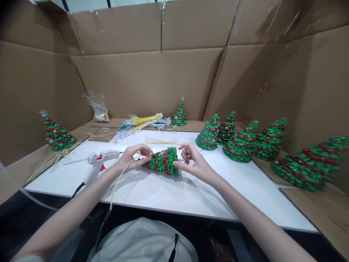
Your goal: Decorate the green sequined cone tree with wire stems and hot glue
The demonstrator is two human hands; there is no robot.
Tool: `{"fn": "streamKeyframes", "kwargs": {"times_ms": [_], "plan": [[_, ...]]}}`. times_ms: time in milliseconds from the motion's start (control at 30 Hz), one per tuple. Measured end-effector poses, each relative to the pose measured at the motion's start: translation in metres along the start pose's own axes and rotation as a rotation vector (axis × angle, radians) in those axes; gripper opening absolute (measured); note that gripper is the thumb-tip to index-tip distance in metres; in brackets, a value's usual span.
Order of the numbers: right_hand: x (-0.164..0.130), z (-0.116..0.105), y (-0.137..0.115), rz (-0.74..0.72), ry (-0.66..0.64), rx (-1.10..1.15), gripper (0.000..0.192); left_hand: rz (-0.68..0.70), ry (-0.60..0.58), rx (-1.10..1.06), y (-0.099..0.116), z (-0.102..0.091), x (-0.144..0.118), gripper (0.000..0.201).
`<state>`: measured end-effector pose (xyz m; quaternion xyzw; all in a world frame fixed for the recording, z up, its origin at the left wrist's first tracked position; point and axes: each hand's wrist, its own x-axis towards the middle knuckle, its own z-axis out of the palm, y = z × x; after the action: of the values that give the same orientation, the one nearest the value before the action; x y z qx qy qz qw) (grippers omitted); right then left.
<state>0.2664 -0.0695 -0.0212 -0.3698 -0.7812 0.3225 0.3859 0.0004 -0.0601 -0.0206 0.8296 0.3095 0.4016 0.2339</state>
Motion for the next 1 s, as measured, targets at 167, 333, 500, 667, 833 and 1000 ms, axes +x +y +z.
{"fn": "streamKeyframes", "kwargs": {"times_ms": [167, 333, 500, 667, 833, 1000], "plan": [[0.005, 0.006, 0.007, 0.107, -0.025, 0.107, 0.027, 0.017, 0.009, 0.062, 0.002, 0.000, 0.001, 0.013], [0.008, 0.007, 0.004, 0.180, -0.084, 0.075, 0.035, 0.036, 0.049, 0.116, 0.001, -0.001, 0.002, 0.005], [0.013, 0.007, -0.009, 0.218, -0.168, 0.103, 0.040, 0.001, 0.006, 0.046, 0.002, -0.002, 0.000, 0.013], [0.016, 0.006, -0.007, 0.257, -0.233, 0.124, 0.044, 0.010, -0.031, 0.049, 0.006, -0.005, 0.000, 0.017], [0.020, 0.006, 0.000, 0.290, -0.274, 0.136, 0.049, -0.003, -0.014, 0.060, 0.003, -0.003, 0.001, 0.016], [0.027, 0.007, -0.007, 0.345, -0.357, 0.199, 0.054, -0.041, -0.019, 0.054, -0.001, 0.001, 0.001, 0.019]]}}
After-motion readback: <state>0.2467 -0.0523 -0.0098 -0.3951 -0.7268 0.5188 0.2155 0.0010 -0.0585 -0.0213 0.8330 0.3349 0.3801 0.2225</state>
